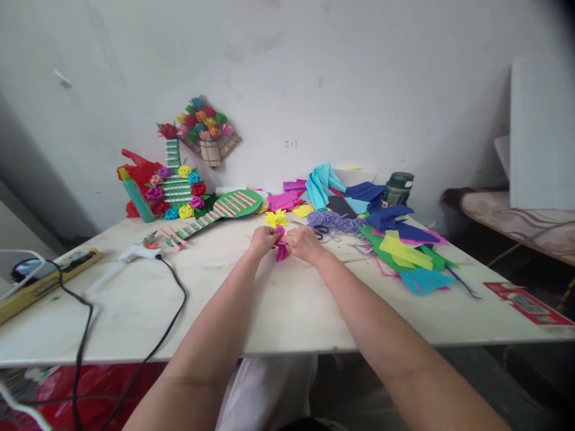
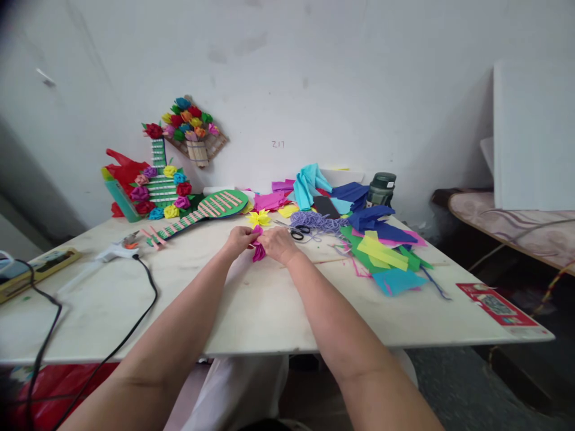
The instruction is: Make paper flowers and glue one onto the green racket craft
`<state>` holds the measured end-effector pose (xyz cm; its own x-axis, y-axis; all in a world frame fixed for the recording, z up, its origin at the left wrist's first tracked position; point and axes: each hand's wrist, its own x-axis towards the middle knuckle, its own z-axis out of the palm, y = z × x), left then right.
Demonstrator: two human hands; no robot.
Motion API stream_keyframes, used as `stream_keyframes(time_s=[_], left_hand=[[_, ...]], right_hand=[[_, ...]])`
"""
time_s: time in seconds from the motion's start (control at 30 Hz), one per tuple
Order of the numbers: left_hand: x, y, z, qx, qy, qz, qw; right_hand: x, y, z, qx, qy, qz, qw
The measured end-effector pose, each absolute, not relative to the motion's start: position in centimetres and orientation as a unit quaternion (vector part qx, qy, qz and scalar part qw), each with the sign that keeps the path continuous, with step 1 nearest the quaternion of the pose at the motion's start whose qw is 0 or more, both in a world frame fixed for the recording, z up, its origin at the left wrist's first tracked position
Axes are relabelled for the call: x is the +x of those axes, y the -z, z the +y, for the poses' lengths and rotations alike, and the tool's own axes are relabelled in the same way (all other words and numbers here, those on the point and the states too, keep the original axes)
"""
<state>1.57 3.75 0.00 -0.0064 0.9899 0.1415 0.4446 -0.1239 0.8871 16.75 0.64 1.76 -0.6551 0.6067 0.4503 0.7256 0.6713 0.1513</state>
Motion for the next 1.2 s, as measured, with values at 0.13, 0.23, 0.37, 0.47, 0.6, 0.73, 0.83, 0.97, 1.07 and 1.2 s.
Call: stream_keyframes(time_s=[0.13,0.23,0.37,0.47,0.6,0.73,0.83,0.97,1.07,1.2], left_hand=[[1.5,-0.5,3.2,0.572,-0.463,0.568,0.368],[1.5,-1.0,2.8,0.554,-0.469,0.563,0.396],[1.5,-1.4,2.3,0.541,-0.470,0.546,0.433],[1.4,-1.6,2.1,0.534,-0.474,0.533,0.454],[1.2,-1.6,2.2,0.520,-0.474,0.517,0.487],[1.2,-1.4,2.3,0.530,-0.477,0.498,0.494],[1.3,-1.2,2.3,0.546,-0.473,0.486,0.492],[1.4,-1.2,2.4,0.523,-0.488,0.450,0.535],[1.2,-1.3,2.4,0.480,-0.493,0.397,0.608],[0.8,-1.2,2.0,0.476,-0.477,0.338,0.656]], right_hand=[[16.5,-1.5,0.7,-0.347,0.179,-0.899,0.201],[16.5,-1.3,0.9,-0.355,0.172,-0.894,0.214],[16.8,-0.9,1.2,-0.382,0.148,-0.880,0.242],[16.9,-0.4,1.6,-0.395,0.122,-0.870,0.268],[17.1,0.3,2.2,-0.421,0.083,-0.847,0.316],[17.3,0.7,2.5,-0.449,0.062,-0.824,0.339],[17.4,0.5,2.3,-0.450,0.055,-0.822,0.344],[17.3,0.2,2.3,-0.467,0.011,-0.801,0.373],[17.2,0.4,2.8,-0.488,-0.063,-0.761,0.422],[17.5,0.9,4.1,-0.482,-0.183,-0.711,0.477]])
